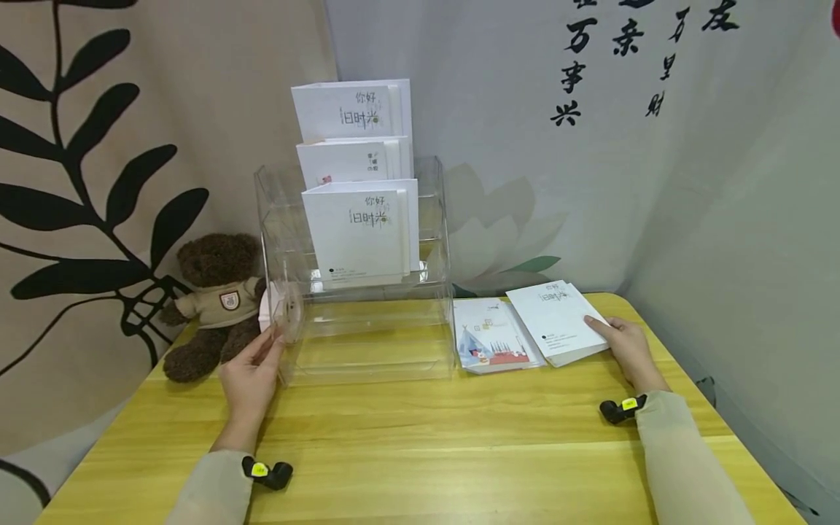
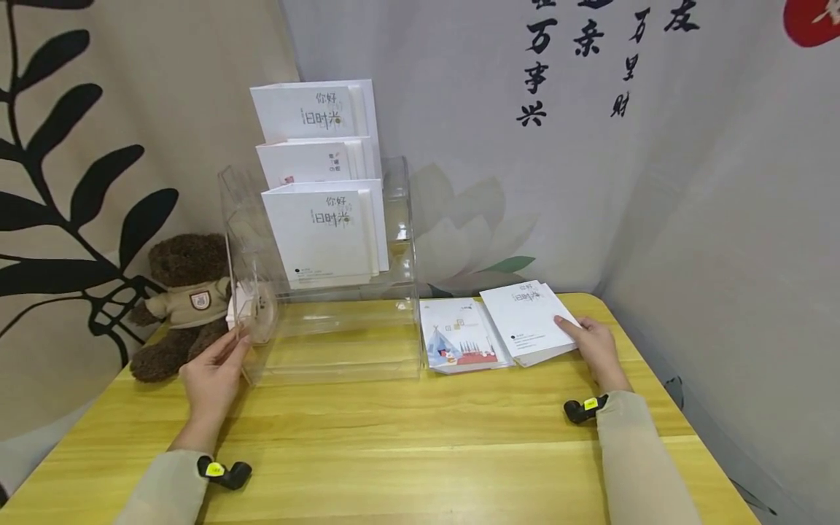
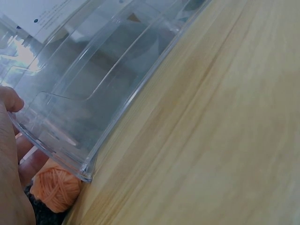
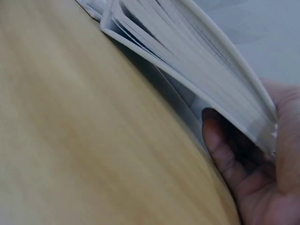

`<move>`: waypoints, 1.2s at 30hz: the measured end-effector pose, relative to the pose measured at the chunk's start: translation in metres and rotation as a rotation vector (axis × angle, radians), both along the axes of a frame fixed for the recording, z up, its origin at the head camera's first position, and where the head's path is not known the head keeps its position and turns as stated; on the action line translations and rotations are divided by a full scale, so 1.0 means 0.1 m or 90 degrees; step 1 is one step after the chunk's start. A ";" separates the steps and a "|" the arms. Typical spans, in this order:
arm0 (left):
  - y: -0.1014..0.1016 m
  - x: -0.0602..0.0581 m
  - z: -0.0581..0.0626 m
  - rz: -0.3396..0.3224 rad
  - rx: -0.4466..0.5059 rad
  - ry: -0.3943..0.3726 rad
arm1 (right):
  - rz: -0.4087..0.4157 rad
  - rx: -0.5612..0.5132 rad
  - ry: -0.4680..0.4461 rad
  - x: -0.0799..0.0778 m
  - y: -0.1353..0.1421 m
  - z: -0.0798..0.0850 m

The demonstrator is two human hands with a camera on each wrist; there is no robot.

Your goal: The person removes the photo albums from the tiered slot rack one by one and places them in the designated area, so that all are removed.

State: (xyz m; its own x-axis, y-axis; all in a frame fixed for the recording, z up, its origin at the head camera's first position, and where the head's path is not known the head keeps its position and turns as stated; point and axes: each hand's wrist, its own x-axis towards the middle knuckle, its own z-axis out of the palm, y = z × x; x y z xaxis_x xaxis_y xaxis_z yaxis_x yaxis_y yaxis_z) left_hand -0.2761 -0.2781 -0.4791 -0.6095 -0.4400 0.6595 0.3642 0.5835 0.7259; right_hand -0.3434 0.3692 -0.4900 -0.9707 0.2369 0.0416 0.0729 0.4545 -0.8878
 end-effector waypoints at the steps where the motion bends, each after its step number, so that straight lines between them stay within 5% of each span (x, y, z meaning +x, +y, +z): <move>1: 0.00 0.00 0.00 0.002 0.001 -0.004 | 0.004 0.016 -0.005 0.00 0.00 -0.01; 36: -0.01 0.01 -0.01 0.006 0.003 -0.030 | 0.094 0.242 0.005 0.15 0.04 0.02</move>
